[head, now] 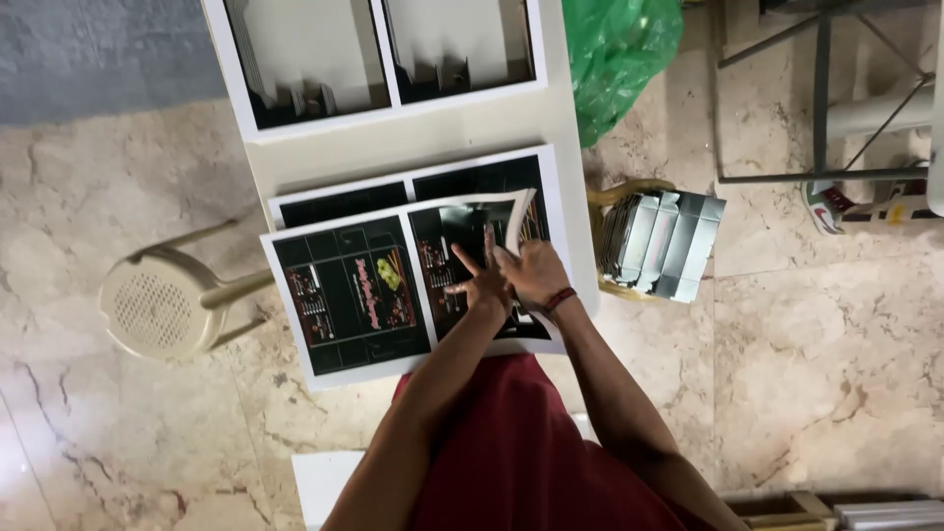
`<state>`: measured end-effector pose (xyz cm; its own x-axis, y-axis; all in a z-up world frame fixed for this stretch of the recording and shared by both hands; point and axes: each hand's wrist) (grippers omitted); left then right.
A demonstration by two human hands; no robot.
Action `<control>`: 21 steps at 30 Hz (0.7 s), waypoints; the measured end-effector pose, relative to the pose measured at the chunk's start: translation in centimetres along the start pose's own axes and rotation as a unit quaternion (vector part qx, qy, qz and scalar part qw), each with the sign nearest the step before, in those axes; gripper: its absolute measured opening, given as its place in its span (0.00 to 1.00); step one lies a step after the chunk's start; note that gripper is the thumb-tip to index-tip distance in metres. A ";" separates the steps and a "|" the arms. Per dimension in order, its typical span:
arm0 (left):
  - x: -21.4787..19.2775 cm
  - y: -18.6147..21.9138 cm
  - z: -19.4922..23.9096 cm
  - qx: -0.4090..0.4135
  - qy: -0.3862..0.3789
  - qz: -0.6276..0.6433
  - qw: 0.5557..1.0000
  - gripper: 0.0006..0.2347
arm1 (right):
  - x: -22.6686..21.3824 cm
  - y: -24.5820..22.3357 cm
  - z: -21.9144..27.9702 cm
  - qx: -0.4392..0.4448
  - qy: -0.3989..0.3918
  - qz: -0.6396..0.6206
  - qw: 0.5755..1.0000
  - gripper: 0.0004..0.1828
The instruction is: Folding flat printed cardboard sheets into boxes and stacking them on a work table.
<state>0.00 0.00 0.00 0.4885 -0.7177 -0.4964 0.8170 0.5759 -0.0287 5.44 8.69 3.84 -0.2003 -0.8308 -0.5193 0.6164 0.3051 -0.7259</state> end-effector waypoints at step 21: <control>2.1 -8.1 -0.8 0.233 0.056 -0.195 0.951 0.37 | 14.7 2.6 14.6 0.373 0.189 -0.621 0.662 0.37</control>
<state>-5.79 -5.89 -1.51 0.1064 -0.7793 -0.6175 0.9893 0.0205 0.1446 15.22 -9.50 0.89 -0.9957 -0.0053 0.0920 -0.0271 -0.9374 -0.3471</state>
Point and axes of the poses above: each hand's wrist, its own z-axis away from the middle knuckle, its own x-axis out of the palm, y = z × x, and after that the axes turned 5 degrees about -z, right-handed
